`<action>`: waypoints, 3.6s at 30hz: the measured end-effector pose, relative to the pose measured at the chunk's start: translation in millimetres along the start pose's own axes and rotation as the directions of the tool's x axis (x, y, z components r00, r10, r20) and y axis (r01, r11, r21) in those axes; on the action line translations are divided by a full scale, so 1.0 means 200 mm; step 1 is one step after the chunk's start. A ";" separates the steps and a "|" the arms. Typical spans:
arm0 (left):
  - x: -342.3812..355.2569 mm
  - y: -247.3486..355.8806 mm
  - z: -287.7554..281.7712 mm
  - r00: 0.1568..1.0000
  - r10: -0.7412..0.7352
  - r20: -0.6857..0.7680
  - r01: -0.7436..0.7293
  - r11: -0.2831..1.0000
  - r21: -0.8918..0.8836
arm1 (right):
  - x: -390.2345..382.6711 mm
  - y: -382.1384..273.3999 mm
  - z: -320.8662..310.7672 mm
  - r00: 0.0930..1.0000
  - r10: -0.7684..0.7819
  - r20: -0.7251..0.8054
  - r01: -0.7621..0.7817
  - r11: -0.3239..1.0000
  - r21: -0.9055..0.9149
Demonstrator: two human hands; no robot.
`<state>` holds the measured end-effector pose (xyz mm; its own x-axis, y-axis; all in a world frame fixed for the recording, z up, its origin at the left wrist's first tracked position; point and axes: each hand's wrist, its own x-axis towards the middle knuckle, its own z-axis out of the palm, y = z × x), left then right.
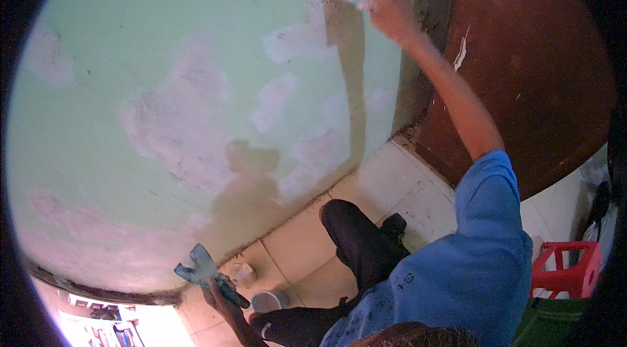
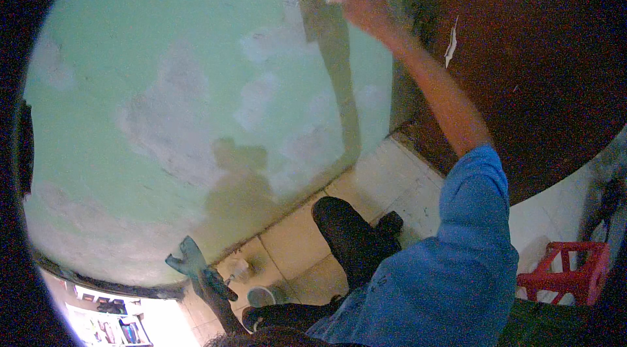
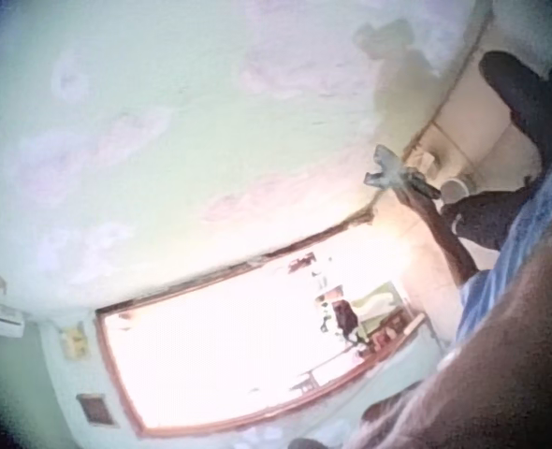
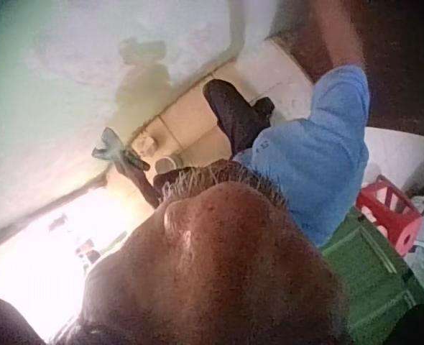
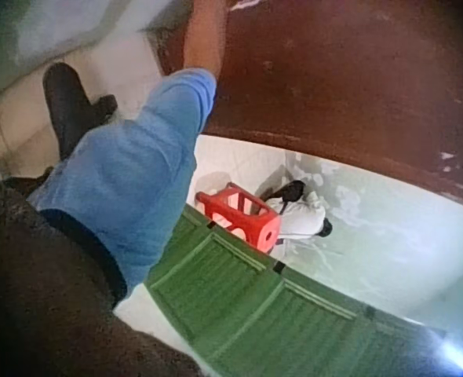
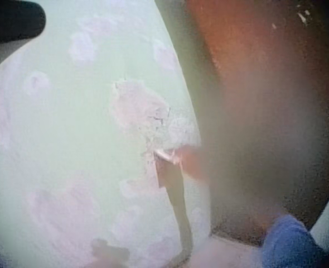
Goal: The person applies wall putty to a damaged or uneven section of an interior wall. They use a broad putty knife and a smaller hand-held spatula to spread and smooth the compound across the surface, pausing to reload the tools from a container.
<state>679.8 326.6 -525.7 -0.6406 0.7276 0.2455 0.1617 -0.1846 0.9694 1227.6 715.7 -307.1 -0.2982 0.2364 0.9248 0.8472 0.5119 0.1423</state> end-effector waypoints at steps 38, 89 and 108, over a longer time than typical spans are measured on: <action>-0.09 0.22 0.09 0.991 0.114 0.064 -0.120 0.989 0.091 | -0.94 -0.40 0.24 0.347 0.668 0.658 -0.915 0.090 0.392; 0.01 0.07 0.09 0.988 -0.148 0.047 0.144 0.987 0.069 | -1.31 0.26 0.16 0.347 0.530 0.774 -0.247 0.847 -0.470; -0.06 0.43 0.21 0.986 -0.038 0.160 0.026 0.997 0.074 | -0.55 0.07 0.07 0.751 0.636 0.178 -0.639 0.767 -0.048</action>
<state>733.3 330.1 -445.2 -0.5176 0.8306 0.2053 0.2002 -0.1157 0.9729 1265.6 708.4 -412.8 0.2371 0.6500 0.7220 0.8620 0.2020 -0.4650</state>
